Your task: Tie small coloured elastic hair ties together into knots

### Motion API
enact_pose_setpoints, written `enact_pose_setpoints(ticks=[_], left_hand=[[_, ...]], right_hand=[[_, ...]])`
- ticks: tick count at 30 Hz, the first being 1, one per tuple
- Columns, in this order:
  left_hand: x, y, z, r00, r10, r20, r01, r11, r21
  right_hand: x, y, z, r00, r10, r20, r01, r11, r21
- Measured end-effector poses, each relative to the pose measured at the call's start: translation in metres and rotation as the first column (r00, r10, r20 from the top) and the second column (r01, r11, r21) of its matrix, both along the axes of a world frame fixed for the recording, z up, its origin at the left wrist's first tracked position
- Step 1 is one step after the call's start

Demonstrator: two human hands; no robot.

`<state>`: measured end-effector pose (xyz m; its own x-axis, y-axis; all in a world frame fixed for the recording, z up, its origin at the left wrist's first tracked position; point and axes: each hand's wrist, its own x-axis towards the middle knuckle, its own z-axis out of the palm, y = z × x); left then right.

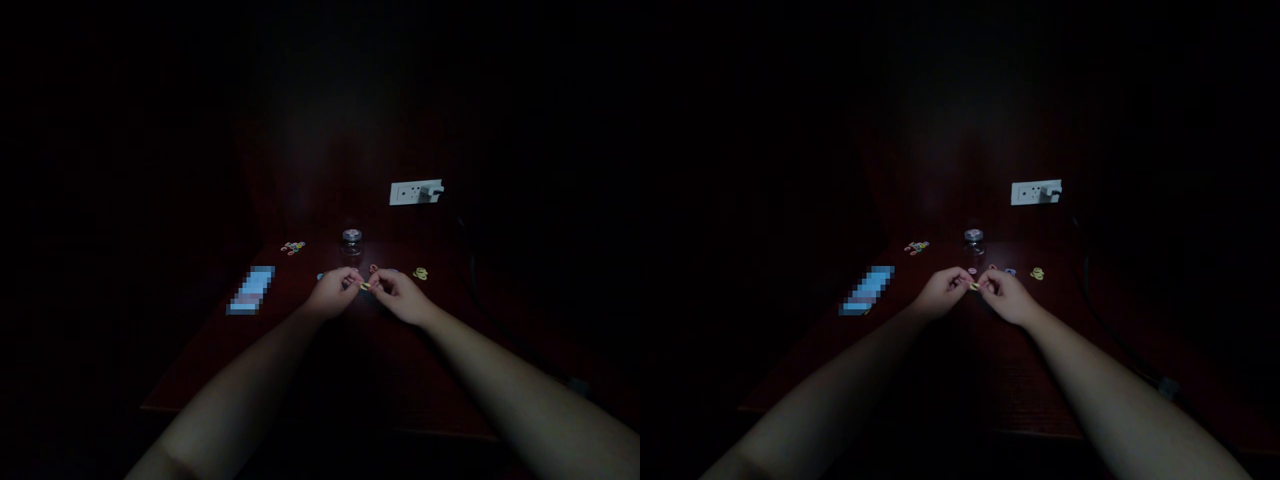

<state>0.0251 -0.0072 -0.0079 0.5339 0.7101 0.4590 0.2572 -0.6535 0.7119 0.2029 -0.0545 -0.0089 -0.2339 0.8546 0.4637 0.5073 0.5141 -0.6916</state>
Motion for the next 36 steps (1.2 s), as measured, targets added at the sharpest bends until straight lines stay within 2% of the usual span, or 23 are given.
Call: enact_pose_setpoints(ticks=[3,9,18,22,28,36], left_hand=[[-0.0007,0.0003,0.0,0.999,-0.028,-0.022,0.028,1.0,-0.006],[-0.0008,-0.0021,0.0017,0.996,-0.041,-0.078,0.033,0.994,-0.099],[-0.0022,-0.001,0.0019,0.989,-0.047,-0.142,0.039,0.997,-0.063],[-0.0018,-0.002,0.0013,0.993,-0.072,-0.09,0.066,0.996,-0.067],[0.0024,-0.0048,0.0001,0.996,-0.091,0.002,0.091,0.986,-0.14],[0.0011,-0.0057,0.0025,0.999,-0.03,0.018,0.031,0.995,-0.09]], right_hand=[[-0.0001,-0.0004,0.0011,1.0,-0.011,0.004,0.01,1.0,0.007],[-0.0006,-0.0009,0.0018,1.0,-0.008,0.004,0.008,1.0,0.019],[-0.0013,-0.0024,0.0039,0.999,0.009,-0.032,-0.008,1.0,0.008],[-0.0015,-0.0021,0.0038,0.999,0.002,-0.036,-0.002,1.0,-0.003],[-0.0012,-0.0016,0.0031,0.998,-0.023,-0.059,0.023,1.0,-0.004],[-0.0005,-0.0005,0.0016,0.998,-0.011,-0.055,0.011,1.0,-0.012]])
